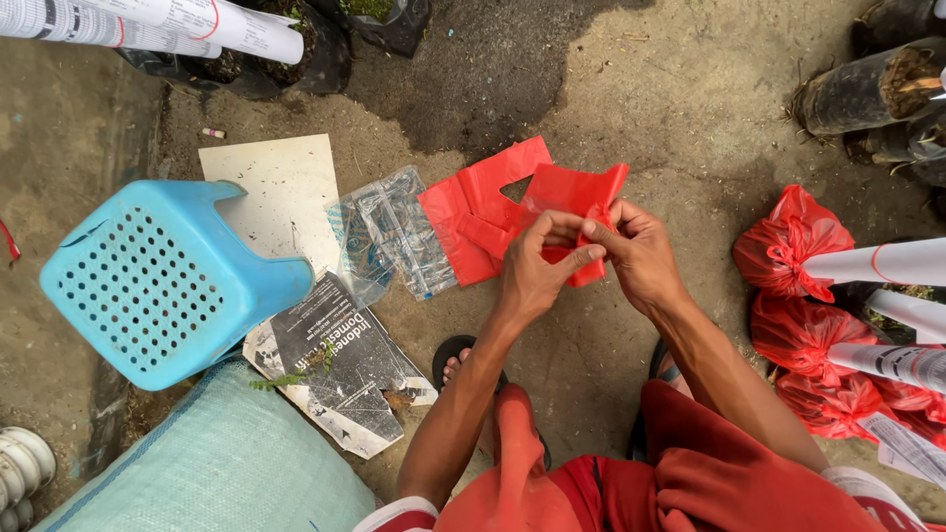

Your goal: The person repeatedly picks up small potted plants wrapped in newspaper, places them into red plastic bags, and ties the bags closed. The person works over a concrete floor with a blue plastic stool and stacks of wrapped plants nearby.

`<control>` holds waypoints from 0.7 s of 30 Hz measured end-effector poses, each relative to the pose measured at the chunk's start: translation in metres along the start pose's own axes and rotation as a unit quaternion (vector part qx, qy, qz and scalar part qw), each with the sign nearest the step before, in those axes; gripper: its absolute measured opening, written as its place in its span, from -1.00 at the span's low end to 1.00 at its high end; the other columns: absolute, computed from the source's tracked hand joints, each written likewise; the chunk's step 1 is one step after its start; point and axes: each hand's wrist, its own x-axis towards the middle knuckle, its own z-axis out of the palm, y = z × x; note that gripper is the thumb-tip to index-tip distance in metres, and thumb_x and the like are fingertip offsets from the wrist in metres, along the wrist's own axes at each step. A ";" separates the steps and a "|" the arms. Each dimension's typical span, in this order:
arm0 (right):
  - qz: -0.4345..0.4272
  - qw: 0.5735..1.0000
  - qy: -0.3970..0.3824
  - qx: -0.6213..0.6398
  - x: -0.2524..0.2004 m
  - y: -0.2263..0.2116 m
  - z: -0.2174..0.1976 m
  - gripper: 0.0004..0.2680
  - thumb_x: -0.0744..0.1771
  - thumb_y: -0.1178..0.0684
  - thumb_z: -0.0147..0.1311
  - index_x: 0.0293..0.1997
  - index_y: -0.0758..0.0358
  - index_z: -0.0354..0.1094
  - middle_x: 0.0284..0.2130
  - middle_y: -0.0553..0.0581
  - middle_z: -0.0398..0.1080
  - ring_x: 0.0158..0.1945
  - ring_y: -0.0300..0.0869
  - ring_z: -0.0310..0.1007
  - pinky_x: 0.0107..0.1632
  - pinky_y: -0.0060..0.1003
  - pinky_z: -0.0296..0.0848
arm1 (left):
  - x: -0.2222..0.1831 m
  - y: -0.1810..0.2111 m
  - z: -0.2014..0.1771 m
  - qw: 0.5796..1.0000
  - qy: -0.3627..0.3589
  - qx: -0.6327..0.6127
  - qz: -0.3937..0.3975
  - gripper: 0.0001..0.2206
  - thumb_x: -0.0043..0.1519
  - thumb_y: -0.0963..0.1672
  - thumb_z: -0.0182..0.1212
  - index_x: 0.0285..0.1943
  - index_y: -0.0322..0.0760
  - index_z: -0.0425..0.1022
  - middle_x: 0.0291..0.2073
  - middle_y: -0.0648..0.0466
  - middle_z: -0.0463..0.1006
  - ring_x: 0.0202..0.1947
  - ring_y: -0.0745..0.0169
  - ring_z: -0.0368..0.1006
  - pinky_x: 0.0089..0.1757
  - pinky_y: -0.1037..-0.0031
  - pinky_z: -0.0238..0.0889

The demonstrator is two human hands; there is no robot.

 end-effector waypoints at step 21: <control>-0.311 0.841 0.028 -0.442 -0.009 -0.024 0.013 -0.69 0.23 0.05 0.33 -0.09 0.36 0.28 -0.30 0.21 0.42 -0.21 -0.04 0.46 -0.14 -0.10 0.48 | 0.008 -0.029 -0.030 0.970 0.045 0.148 0.189 -0.53 0.22 -0.02 0.31 0.21 -0.24 0.24 -0.21 -0.07 0.52 -0.17 -0.01 0.51 -0.23 0.32 0.39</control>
